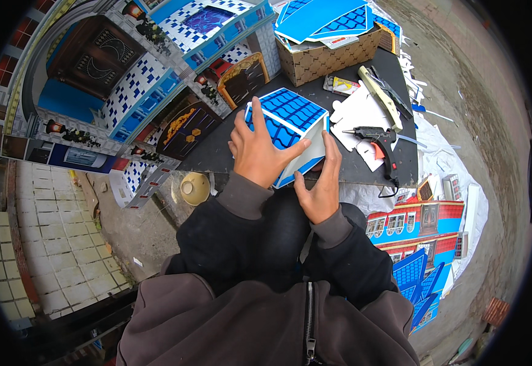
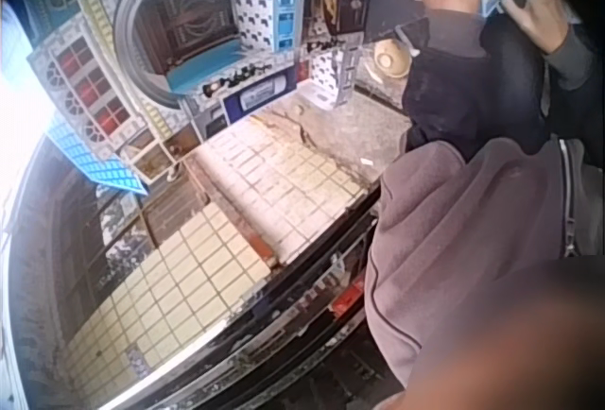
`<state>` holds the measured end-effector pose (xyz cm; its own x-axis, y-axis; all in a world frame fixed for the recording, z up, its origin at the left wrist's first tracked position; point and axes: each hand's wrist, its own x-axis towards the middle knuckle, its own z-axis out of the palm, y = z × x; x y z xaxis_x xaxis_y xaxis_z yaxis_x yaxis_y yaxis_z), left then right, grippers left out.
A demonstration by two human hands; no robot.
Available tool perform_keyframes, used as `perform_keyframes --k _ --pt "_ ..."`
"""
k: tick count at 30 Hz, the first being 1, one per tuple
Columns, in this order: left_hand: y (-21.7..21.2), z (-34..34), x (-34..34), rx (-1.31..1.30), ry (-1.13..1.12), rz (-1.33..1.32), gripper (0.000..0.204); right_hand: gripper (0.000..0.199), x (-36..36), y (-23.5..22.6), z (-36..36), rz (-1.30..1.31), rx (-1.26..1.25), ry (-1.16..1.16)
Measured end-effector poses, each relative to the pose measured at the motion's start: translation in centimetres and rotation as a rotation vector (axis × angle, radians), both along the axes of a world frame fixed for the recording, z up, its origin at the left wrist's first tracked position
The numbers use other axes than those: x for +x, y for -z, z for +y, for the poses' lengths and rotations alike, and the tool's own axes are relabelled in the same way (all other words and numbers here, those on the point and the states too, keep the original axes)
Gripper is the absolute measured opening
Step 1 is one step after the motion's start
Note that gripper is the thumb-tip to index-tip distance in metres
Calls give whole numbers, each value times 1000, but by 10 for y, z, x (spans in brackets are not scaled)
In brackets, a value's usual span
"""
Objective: The person assembles a paper model house by folding and gluing printed paper pieces. They use a hot glue gun to attach a blue roof piece to a white base, then fold and secure the side panels to form a small house structure.
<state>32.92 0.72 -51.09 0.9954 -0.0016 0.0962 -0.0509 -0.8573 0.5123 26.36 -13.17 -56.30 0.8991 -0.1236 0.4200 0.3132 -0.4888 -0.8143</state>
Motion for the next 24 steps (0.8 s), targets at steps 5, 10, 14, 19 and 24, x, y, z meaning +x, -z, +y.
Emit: perform_keyframes --k 5,10,14,19,24 --pt "-1 0 0 24 -2 14 125 94 1 -1 0 33 13 -27" --pt "-1 0 0 25 2 8 125 94 7 -1 2 -16 -58 -17" --pt "-1 -1 -1 39 -5 -7 125 92 6 -3 3 22 37 -52" --pt "-1 -2 -2 20 -4 -18 125 93 6 -1 0 81 138 -92" --pt "-1 -2 -1 -19 1 -10 125 95 13 2 -6 -27 46 -79"
